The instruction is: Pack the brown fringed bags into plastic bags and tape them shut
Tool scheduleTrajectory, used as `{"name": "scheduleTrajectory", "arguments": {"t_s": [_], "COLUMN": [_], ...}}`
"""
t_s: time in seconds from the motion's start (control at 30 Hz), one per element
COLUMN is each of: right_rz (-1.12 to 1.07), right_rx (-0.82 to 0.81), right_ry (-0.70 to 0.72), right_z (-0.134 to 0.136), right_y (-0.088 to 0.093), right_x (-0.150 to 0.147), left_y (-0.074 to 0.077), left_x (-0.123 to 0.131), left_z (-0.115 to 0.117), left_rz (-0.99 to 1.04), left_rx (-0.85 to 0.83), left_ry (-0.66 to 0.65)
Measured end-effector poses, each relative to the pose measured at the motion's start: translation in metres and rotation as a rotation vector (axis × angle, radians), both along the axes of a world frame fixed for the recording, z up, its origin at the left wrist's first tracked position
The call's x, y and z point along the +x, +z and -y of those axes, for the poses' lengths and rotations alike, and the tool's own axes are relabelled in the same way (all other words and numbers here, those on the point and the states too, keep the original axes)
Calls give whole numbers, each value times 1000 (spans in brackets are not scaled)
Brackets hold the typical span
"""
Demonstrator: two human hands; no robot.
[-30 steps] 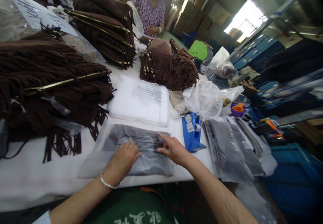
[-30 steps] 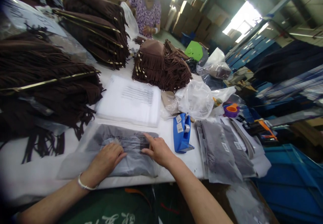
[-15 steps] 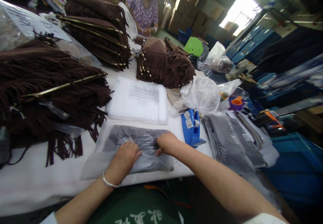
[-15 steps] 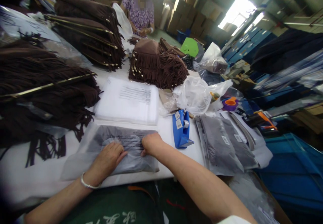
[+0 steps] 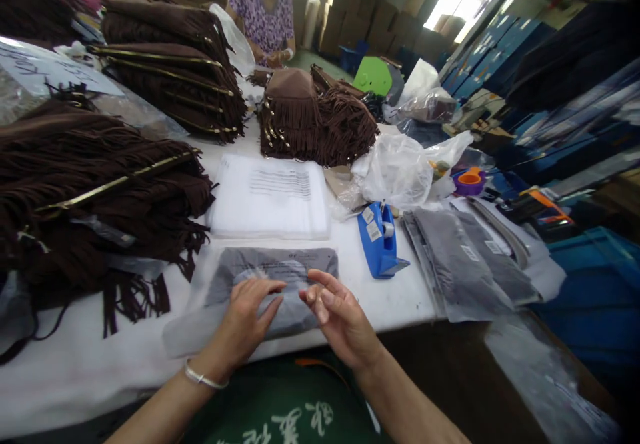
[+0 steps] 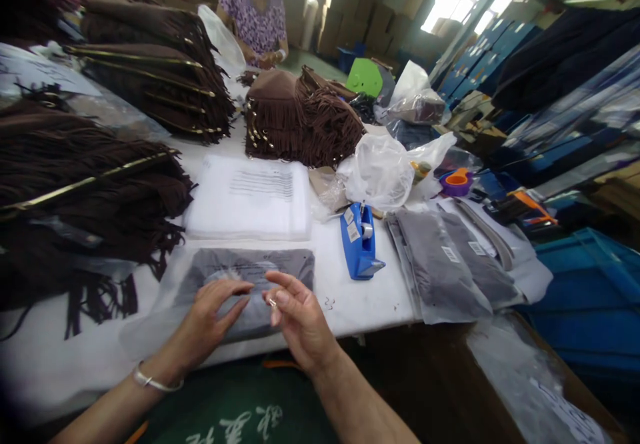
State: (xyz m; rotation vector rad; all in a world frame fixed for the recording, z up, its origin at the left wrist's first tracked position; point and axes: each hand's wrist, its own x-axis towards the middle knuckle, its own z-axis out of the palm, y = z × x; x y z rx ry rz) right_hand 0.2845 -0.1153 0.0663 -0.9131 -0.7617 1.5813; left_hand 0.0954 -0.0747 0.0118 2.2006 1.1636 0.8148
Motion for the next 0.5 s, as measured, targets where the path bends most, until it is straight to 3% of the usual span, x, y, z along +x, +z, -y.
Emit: {"name": "scheduleTrajectory", "arguments": {"t_s": [0.07,0.17,0.5], "right_rz": [-227,-347,-359], "right_rx": [-110,-217,-195], "right_ry": [-89,-126,-38], "right_z": [14,21,28], "right_y": [-13,-25,-28], "right_x": [-16,-27,-31], "left_y": [22,42,39], "left_x": [3,8,8], "left_z": [10,25,34], "left_rz": [79,121,40], "left_rx": [-4,9,231], "left_ry": [-24,-69,-76]}}
